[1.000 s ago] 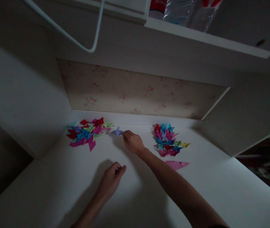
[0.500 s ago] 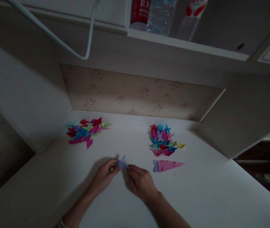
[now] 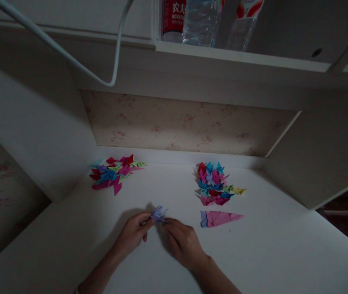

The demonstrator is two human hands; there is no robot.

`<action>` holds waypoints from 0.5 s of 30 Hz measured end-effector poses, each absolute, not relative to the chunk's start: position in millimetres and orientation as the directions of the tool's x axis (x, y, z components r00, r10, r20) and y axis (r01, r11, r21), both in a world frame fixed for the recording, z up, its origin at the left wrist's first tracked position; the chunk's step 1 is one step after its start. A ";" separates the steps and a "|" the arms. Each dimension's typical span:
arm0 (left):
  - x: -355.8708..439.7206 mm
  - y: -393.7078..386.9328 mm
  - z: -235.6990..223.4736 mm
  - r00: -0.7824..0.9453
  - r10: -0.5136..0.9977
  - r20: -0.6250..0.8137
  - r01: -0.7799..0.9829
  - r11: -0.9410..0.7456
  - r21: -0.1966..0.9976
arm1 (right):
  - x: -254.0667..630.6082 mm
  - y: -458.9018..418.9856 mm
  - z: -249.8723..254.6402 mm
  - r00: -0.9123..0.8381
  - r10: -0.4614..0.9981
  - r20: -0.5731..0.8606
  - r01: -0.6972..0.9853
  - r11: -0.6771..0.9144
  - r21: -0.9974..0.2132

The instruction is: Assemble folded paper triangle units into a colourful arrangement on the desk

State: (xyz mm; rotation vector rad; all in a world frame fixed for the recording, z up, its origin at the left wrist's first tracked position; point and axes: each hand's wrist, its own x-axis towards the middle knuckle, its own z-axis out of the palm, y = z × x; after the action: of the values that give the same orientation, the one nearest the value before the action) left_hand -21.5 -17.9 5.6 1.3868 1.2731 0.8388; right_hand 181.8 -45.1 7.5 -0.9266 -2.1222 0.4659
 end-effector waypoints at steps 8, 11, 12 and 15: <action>-23.3 -18.7 16.2 0.201 0.965 -0.166 0.193 0.127 0.973 | 175.1 -34.4 -4.3 -0.040 0.991 0.127 0.108 0.130 -0.986; -22.7 -20.2 17.9 0.220 0.959 -0.181 0.182 0.142 0.973 | 173.3 -32.1 -2.9 -0.104 0.989 0.101 0.072 0.109 -0.991; -22.1 -20.6 17.7 0.222 0.958 -0.180 0.181 0.141 0.973 | 172.5 -32.3 -1.8 -0.123 0.987 0.099 0.075 0.108 -0.991; -19.2 -21.3 17.4 0.231 0.957 -0.178 0.160 0.143 0.977 | 170.3 -34.2 0.5 -0.159 0.983 0.093 0.089 0.108 -0.990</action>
State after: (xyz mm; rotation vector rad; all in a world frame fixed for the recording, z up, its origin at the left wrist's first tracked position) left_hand -19.2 -21.3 17.4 1.2955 1.1974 0.8381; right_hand 170.3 -34.2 0.5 -1.1268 -1.4414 1.1978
